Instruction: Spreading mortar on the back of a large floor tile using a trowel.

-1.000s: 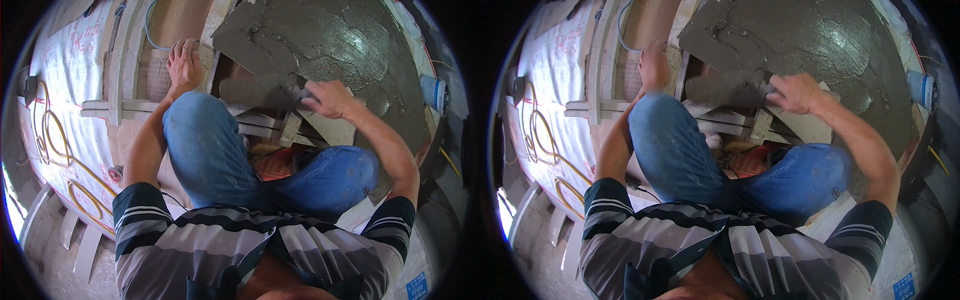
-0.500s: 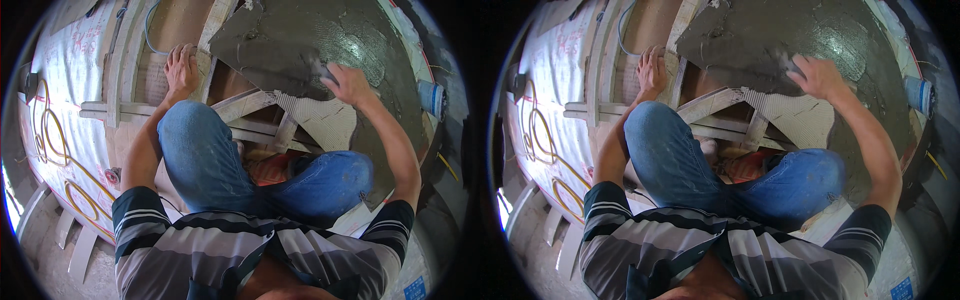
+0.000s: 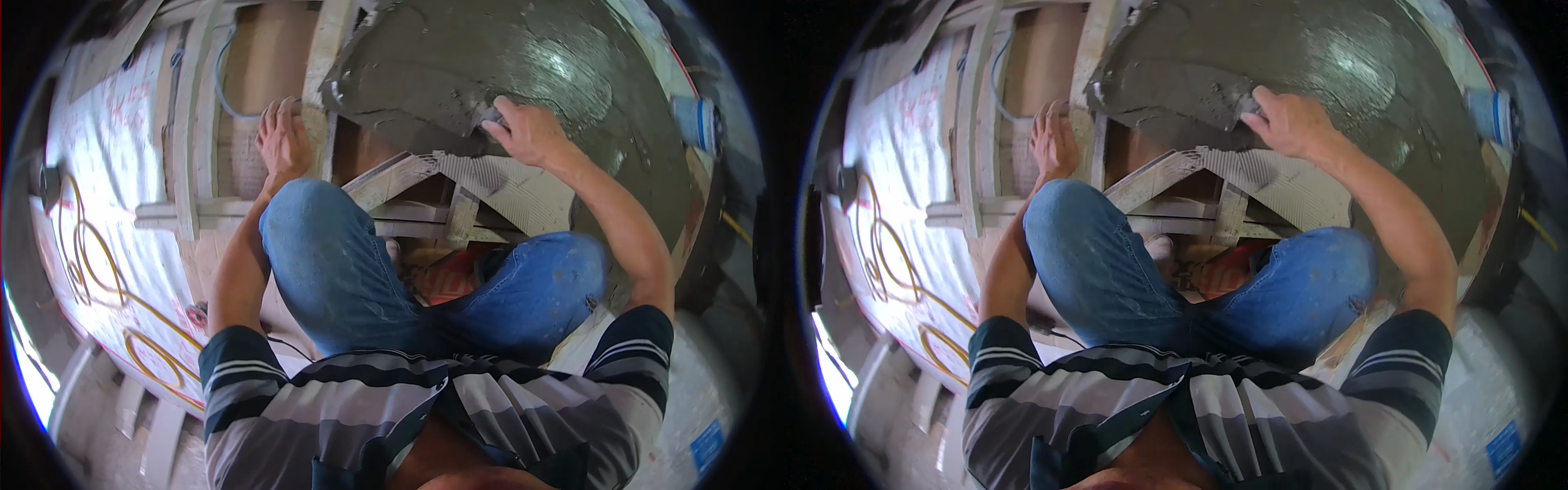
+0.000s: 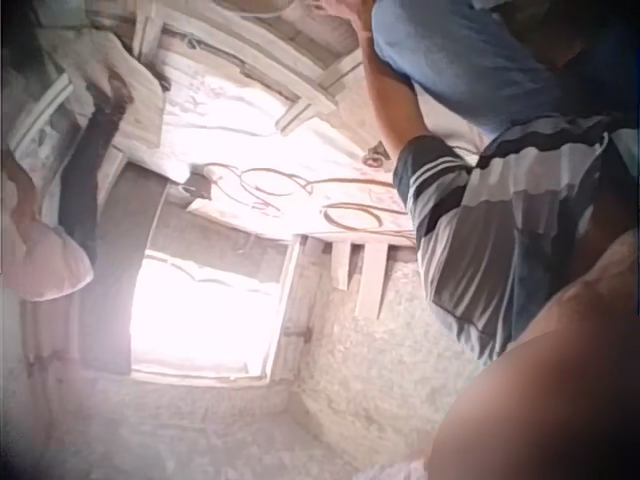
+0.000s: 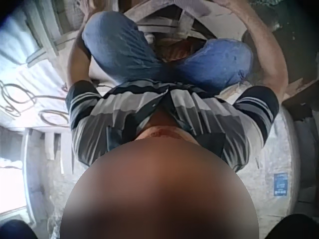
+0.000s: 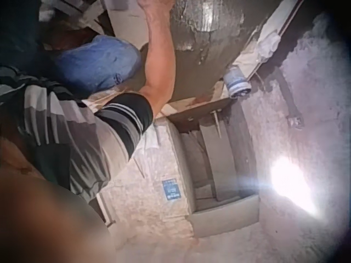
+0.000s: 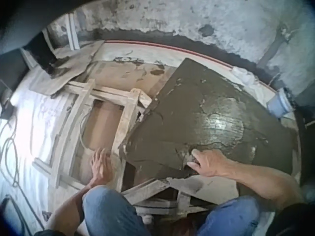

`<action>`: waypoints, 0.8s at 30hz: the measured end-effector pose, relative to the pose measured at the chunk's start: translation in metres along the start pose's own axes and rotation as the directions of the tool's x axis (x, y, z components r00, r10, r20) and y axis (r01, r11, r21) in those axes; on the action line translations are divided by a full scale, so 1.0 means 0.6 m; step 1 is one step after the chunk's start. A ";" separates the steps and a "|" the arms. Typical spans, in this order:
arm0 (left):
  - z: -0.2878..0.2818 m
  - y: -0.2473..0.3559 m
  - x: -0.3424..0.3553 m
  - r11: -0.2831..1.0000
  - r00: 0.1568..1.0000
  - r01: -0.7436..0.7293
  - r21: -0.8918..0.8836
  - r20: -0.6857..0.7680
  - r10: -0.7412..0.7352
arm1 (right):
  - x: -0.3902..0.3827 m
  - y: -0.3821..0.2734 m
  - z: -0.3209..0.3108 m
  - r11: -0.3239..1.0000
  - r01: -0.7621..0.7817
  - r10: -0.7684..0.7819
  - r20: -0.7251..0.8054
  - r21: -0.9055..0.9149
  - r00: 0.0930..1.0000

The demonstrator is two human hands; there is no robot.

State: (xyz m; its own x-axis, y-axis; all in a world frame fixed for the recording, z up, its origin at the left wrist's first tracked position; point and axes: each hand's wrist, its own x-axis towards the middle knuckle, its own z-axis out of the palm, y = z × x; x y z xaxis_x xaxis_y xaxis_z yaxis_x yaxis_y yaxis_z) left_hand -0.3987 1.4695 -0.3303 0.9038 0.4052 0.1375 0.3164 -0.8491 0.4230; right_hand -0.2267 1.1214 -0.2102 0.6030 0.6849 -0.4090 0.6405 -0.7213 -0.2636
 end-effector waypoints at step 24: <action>0.022 -0.024 -0.022 0.996 0.993 -0.066 0.058 0.105 0.060 | -0.314 0.219 0.095 -0.065 -0.526 0.937 0.234 0.848 0.260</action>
State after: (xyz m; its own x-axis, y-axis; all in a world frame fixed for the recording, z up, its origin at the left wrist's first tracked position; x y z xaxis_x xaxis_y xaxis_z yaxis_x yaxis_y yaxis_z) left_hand -0.4111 1.4718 -0.3497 0.9464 0.3157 0.0680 0.2718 -0.8925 0.3600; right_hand -0.2831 0.8920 -0.2174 0.6459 -0.5214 -0.5576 -0.7623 -0.4010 -0.5081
